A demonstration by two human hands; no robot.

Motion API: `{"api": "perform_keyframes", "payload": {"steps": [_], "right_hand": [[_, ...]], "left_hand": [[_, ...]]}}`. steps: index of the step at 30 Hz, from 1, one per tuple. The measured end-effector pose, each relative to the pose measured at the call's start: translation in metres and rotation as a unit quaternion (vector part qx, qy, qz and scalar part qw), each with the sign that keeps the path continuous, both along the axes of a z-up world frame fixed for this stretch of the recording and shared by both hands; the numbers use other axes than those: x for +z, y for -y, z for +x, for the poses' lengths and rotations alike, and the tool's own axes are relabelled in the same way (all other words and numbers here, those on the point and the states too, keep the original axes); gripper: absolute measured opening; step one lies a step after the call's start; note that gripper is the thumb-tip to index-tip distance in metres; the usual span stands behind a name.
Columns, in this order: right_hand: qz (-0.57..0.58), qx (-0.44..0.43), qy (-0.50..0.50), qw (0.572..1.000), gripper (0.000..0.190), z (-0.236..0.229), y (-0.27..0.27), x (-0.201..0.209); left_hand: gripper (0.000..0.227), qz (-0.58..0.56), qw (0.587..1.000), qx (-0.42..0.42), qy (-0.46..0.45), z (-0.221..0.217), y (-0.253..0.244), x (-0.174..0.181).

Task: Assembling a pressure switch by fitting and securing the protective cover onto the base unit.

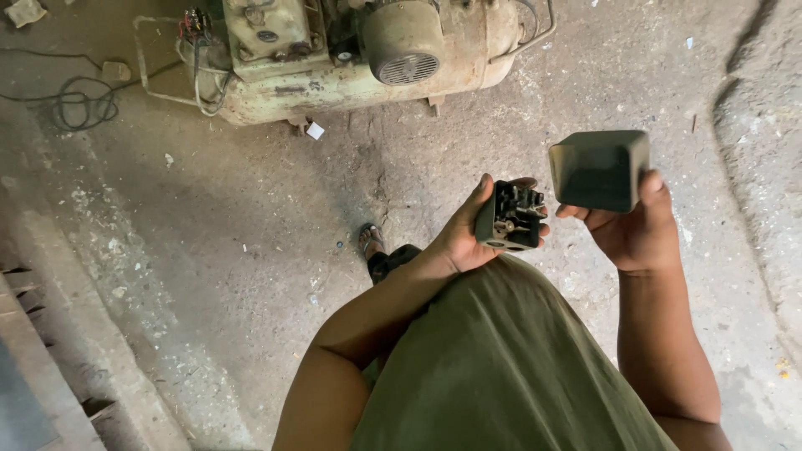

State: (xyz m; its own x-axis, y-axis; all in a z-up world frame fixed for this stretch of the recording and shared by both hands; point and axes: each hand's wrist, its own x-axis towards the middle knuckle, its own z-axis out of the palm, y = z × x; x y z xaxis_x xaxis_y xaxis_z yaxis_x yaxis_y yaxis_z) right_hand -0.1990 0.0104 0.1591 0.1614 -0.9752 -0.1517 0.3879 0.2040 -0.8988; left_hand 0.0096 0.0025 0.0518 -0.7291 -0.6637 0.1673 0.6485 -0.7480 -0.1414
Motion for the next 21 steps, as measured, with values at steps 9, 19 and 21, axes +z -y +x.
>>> {"api": "perform_keyframes", "payload": {"steps": [9, 19, 21], "right_hand": [[0.068, 0.047, 0.234, 0.969, 0.081, 0.005, 0.005, 0.018], [-0.044, 0.035, 0.096, 0.994, 0.092, 0.008, 0.004, 0.044], [-0.123, 0.044, -0.064, 0.989, 0.093, -0.009, -0.001, 0.037]], "left_hand": [[0.059, -0.017, 1.000, -0.008, -0.003, 0.003, 0.000, 0.031], [0.055, -0.047, 0.998, 0.012, 0.027, 0.006, 0.001, 0.055], [0.054, -0.048, 0.998, 0.017, 0.029, 0.005, 0.002, 0.056]]}}
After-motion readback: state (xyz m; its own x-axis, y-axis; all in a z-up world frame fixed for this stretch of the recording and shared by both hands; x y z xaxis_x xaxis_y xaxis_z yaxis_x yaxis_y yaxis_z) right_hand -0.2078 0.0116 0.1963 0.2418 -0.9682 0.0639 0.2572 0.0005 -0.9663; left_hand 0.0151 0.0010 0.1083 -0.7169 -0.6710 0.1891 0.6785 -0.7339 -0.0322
